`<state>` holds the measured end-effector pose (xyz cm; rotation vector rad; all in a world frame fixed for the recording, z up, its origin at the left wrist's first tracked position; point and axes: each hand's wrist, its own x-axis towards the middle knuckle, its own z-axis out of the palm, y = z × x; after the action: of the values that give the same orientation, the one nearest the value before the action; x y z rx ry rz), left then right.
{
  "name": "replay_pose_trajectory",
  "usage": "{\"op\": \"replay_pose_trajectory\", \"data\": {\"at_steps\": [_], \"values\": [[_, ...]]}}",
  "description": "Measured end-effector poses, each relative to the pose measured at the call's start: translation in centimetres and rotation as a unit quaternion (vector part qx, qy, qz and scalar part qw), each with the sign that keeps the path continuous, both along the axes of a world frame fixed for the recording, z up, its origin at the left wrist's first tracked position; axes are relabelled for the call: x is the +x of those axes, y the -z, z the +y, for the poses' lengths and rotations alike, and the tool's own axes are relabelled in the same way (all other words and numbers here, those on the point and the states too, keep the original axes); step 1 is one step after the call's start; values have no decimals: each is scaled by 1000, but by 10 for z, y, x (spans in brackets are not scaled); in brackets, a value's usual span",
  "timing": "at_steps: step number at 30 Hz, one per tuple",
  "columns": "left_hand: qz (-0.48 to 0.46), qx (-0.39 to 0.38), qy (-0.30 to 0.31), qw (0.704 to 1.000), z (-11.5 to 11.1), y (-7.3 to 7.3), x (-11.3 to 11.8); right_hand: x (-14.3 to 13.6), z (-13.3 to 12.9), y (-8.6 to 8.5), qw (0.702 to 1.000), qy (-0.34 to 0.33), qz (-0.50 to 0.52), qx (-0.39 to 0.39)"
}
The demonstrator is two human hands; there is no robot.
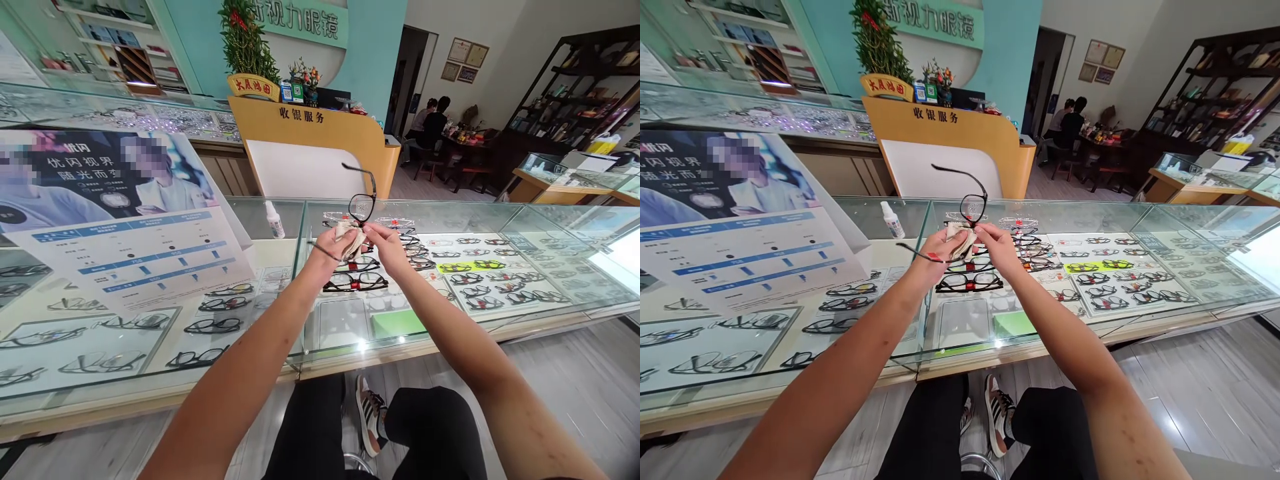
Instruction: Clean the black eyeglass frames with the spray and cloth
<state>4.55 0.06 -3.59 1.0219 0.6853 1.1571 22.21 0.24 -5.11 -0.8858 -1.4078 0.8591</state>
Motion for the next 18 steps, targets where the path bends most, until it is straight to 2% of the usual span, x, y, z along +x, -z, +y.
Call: {"op": "replay_pose_trajectory", "data": {"at_steps": [2,4,7,13,18], "values": [[-5,4,11,1000,1,-2,-6,3,-2,-1,992,58,-74,83],[-3,-7,24,1000,3,-4,-13,7,-5,-4,968,106,-147,173],[13,-29,59,998,4,-6,-22,15,-7,-8,926,127,-241,263],[55,-36,83,994,3,-8,-28,24,-1,-7,857,103,-409,298],[74,3,90,993,3,-6,-27,20,-6,-9,810,146,-479,306]]}}
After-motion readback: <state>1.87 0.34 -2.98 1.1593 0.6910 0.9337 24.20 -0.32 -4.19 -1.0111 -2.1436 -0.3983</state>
